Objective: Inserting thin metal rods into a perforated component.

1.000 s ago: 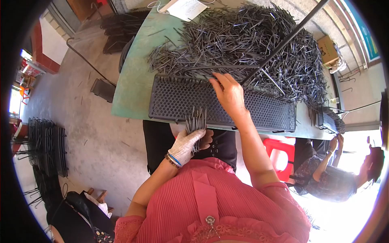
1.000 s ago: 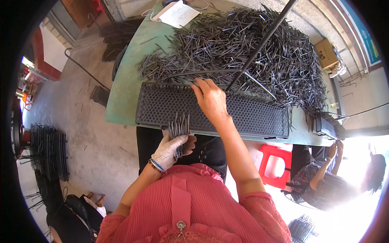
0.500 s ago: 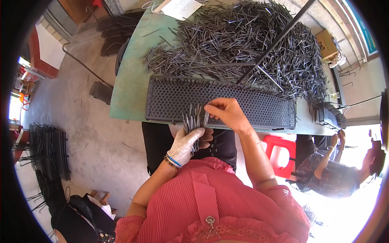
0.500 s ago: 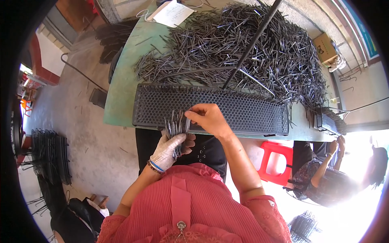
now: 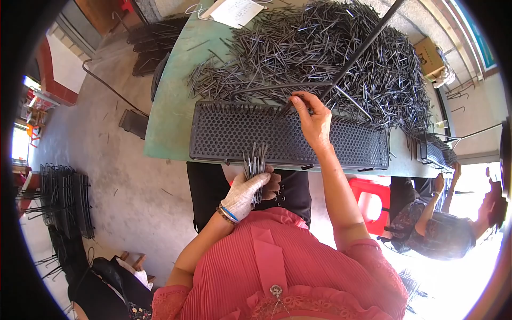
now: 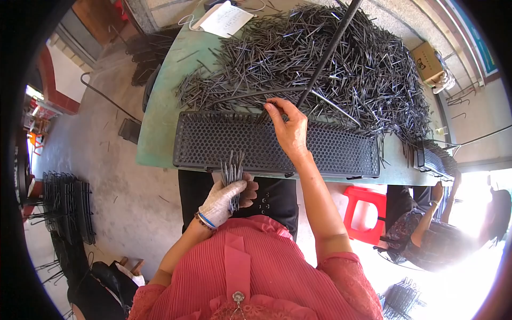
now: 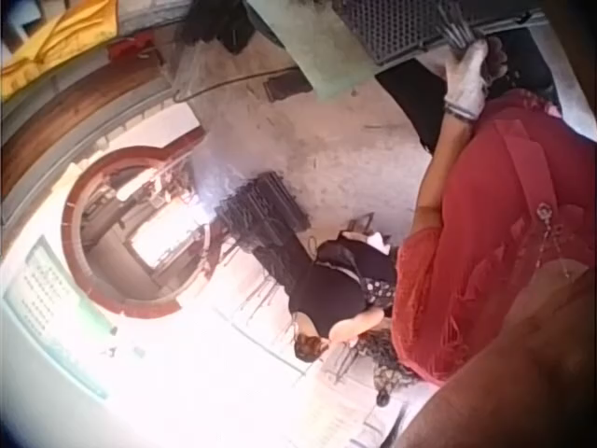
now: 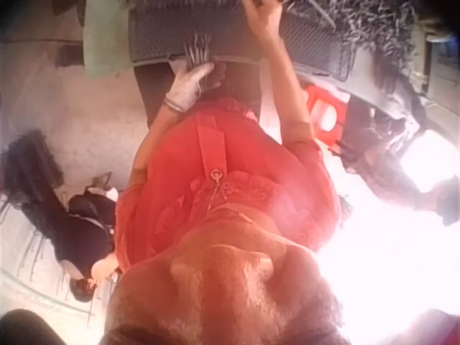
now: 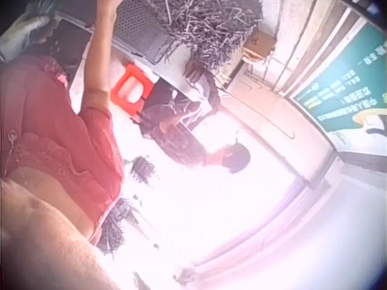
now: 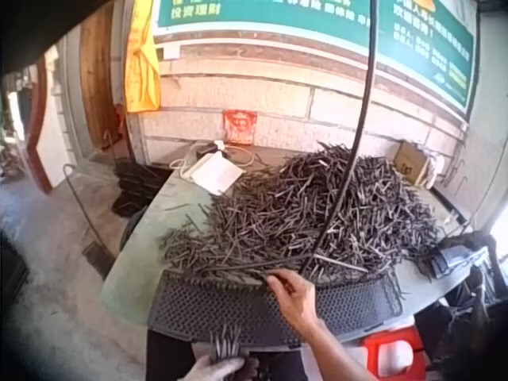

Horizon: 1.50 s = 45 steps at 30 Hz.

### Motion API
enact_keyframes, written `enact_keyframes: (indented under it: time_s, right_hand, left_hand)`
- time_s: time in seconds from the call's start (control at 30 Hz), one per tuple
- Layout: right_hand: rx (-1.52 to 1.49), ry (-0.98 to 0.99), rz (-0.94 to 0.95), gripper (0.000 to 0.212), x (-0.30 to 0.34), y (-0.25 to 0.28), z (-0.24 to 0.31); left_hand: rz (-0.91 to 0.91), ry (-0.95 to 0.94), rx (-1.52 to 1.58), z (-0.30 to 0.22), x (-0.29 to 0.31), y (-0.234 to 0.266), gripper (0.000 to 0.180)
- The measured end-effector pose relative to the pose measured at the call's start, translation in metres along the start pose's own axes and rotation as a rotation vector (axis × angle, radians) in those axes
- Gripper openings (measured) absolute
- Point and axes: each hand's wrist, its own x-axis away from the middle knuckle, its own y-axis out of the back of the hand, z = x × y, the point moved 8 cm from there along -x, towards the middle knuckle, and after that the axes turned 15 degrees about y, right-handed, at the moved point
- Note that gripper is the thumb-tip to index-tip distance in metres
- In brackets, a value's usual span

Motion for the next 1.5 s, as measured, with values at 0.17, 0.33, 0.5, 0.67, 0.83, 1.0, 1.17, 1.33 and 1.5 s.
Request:
enact_keyframes:
  time_s: [0.17, 0.33, 0.5, 0.67, 0.83, 1.0, 1.17, 1.33, 1.5]
  right_hand:
    - [0.012, -0.006, -0.029, 0.018, 0.000, 0.003, -0.001]
    - [0.091, 0.136, 0.033, 0.017, 0.001, 0.001, 0.006]
    - [0.008, 0.027, -0.003, 0.017, 0.007, -0.003, -0.001]
    - [0.000, -0.012, -0.064, 0.017, 0.015, -0.001, -0.004]
    - [0.029, 0.095, -0.098, 0.017, 0.016, 0.000, 0.006]
    - [0.000, -0.001, -0.121, 0.017, 0.014, 0.000, 0.002]
    - [-0.022, -0.066, -0.136, 0.016, 0.013, 0.001, -0.003]
    - [-0.067, -0.012, 0.010, 0.016, 0.012, -0.011, -0.004]
    - [0.034, 0.104, 0.080, 0.016, 0.009, -0.010, 0.004]
  left_hand:
    - [0.000, 0.012, 0.010, 0.003, 0.000, 0.003, 0.024]
    - [-0.008, 0.011, 0.007, 0.001, 0.001, 0.003, 0.023]
    - [-0.009, 0.011, 0.018, 0.003, 0.000, 0.006, 0.022]
    - [-0.006, 0.012, 0.016, 0.002, -0.001, 0.005, 0.023]
    - [-0.001, 0.008, 0.023, 0.003, -0.001, 0.006, 0.024]
    - [0.003, 0.014, 0.018, 0.002, 0.000, 0.005, 0.025]
    - [-0.005, 0.016, 0.005, 0.002, 0.000, 0.005, 0.025]
    - [0.003, 0.013, 0.000, 0.003, 0.000, 0.007, 0.026]
    - [0.005, 0.022, 0.006, 0.003, 0.000, 0.007, 0.026]
